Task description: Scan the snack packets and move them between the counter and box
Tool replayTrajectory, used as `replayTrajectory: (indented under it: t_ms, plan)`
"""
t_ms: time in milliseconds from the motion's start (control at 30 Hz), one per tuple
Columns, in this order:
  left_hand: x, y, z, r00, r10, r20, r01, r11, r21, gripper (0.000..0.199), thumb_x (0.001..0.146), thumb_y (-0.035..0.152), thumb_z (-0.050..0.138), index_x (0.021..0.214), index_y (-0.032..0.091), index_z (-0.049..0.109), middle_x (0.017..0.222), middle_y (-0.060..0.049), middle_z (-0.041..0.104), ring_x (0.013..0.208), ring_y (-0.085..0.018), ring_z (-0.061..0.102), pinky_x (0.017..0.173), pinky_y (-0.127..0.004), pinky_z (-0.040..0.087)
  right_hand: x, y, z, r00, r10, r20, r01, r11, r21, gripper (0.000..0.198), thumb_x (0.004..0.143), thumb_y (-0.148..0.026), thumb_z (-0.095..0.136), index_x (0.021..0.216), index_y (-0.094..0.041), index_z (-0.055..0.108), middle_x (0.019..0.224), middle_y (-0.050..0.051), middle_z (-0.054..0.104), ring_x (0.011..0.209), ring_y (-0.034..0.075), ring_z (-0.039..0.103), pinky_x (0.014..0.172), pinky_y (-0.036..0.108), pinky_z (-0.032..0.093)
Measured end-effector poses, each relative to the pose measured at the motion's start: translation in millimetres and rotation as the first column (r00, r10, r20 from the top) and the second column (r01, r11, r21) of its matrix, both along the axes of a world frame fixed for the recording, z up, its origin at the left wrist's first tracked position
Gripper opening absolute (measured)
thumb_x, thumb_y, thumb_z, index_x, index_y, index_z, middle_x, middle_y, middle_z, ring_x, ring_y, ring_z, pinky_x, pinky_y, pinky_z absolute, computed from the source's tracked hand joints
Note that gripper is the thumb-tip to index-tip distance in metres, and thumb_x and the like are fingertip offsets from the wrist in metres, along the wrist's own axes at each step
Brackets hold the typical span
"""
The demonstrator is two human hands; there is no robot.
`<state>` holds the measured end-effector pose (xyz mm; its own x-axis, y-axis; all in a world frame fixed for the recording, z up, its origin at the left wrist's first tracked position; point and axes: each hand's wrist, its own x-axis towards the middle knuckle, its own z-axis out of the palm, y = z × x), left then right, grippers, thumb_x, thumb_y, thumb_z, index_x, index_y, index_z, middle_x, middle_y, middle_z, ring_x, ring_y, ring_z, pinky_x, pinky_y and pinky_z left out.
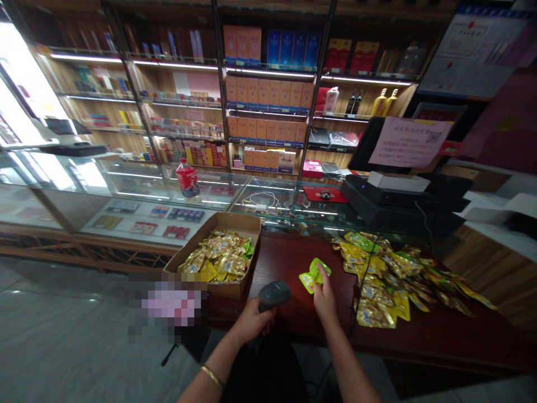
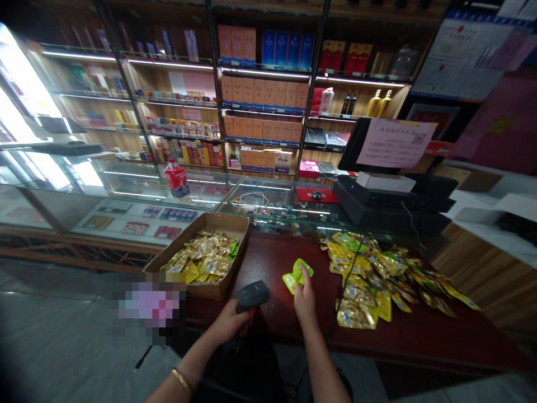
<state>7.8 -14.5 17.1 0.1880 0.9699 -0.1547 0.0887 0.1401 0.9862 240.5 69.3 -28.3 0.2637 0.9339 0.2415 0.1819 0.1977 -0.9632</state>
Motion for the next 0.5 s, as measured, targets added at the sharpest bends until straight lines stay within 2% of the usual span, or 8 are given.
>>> replayTrajectory:
  t_ms: [100, 200, 300, 333, 400, 433, 500]
  plan:
    - [1, 2, -5.2, 1.000, 0.018, 0.004, -0.018, 1.000, 0.003, 0.025, 0.075, 0.041, 0.067, 0.070, 0.017, 0.059, 0.052, 0.002, 0.057, 0.038, -0.010, 0.050, 0.038, -0.021, 0.037, 1, 0, -3, 1.000, 0.005, -0.028, -0.005, 1.000, 0.001, 0.069, 0.080, -0.033, 0.053, 0.148, -0.021, 0.051, 0.147, 0.014, 0.061, 0.131, 0.030, 0.061, 0.108, 0.047, 0.049]
    - [3, 6, -10.7, 0.996, 0.078, 0.041, -0.078, 0.997, -0.018, 0.026, 0.074, 0.042, 0.067, 0.074, 0.017, 0.059, 0.055, 0.002, 0.060, 0.037, -0.010, 0.051, 0.037, -0.021, 0.038, 7, 5, -8, 0.992, -0.061, -0.106, 0.059, 0.998, -0.025, 0.082, 0.075, -0.036, 0.060, 0.153, -0.020, 0.039, 0.141, 0.016, 0.064, 0.117, 0.028, 0.069, 0.100, 0.044, 0.054]
    - [5, 7, -13.4, 0.989, 0.126, 0.078, -0.124, 0.992, -0.035, 0.027, 0.073, 0.043, 0.068, 0.076, 0.018, 0.059, 0.056, 0.002, 0.061, 0.037, -0.010, 0.052, 0.037, -0.020, 0.038, 5, 15, 2, 0.972, -0.120, -0.201, 0.102, 0.990, -0.098, 0.092, 0.065, -0.037, 0.066, 0.150, -0.015, 0.039, 0.127, 0.017, 0.071, 0.103, 0.029, 0.073, 0.090, 0.041, 0.058]
    - [5, 7, -13.5, 0.988, 0.132, 0.085, -0.130, 0.991, -0.038, 0.028, 0.073, 0.043, 0.069, 0.077, 0.018, 0.059, 0.056, 0.002, 0.061, 0.037, -0.010, 0.051, 0.037, -0.020, 0.038, -2, 19, 12, 0.967, -0.092, -0.238, 0.068, 0.992, -0.106, 0.092, 0.063, -0.036, 0.068, 0.148, -0.015, 0.040, 0.123, 0.016, 0.073, 0.100, 0.028, 0.074, 0.088, 0.040, 0.059]
    - [6, 7, -12.7, 0.987, 0.133, 0.089, -0.129, 0.991, -0.041, 0.030, 0.073, 0.045, 0.071, 0.077, 0.018, 0.059, 0.055, 0.002, 0.061, 0.036, -0.010, 0.051, 0.037, -0.020, 0.037, -29, 29, 43, 0.945, 0.064, -0.320, -0.095, 0.992, -0.084, 0.092, 0.064, -0.032, 0.069, 0.149, -0.018, 0.039, 0.115, 0.010, 0.076, 0.096, 0.025, 0.074, 0.087, 0.037, 0.059]
    - [6, 7, -11.9, 0.987, 0.137, 0.086, -0.133, 0.990, -0.043, 0.031, 0.072, 0.045, 0.072, 0.077, 0.018, 0.059, 0.055, 0.002, 0.061, 0.036, -0.010, 0.051, 0.036, -0.021, 0.037, -48, 34, 63, 0.921, 0.167, -0.352, -0.204, 0.976, -0.071, 0.092, 0.065, -0.030, 0.070, 0.151, -0.021, 0.037, 0.112, 0.007, 0.077, 0.095, 0.023, 0.075, 0.087, 0.036, 0.059]
    - [5, 7, -9.9, 0.987, 0.144, 0.075, -0.141, 0.989, -0.041, 0.031, 0.073, 0.046, 0.072, 0.076, 0.018, 0.059, 0.054, 0.002, 0.061, 0.035, -0.011, 0.050, 0.036, -0.021, 0.037, -93, 49, 103, 0.846, 0.364, -0.389, -0.412, 0.910, -0.044, 0.094, 0.071, -0.027, 0.068, 0.157, -0.028, 0.029, 0.111, 0.003, 0.078, 0.093, 0.021, 0.076, 0.084, 0.037, 0.060]
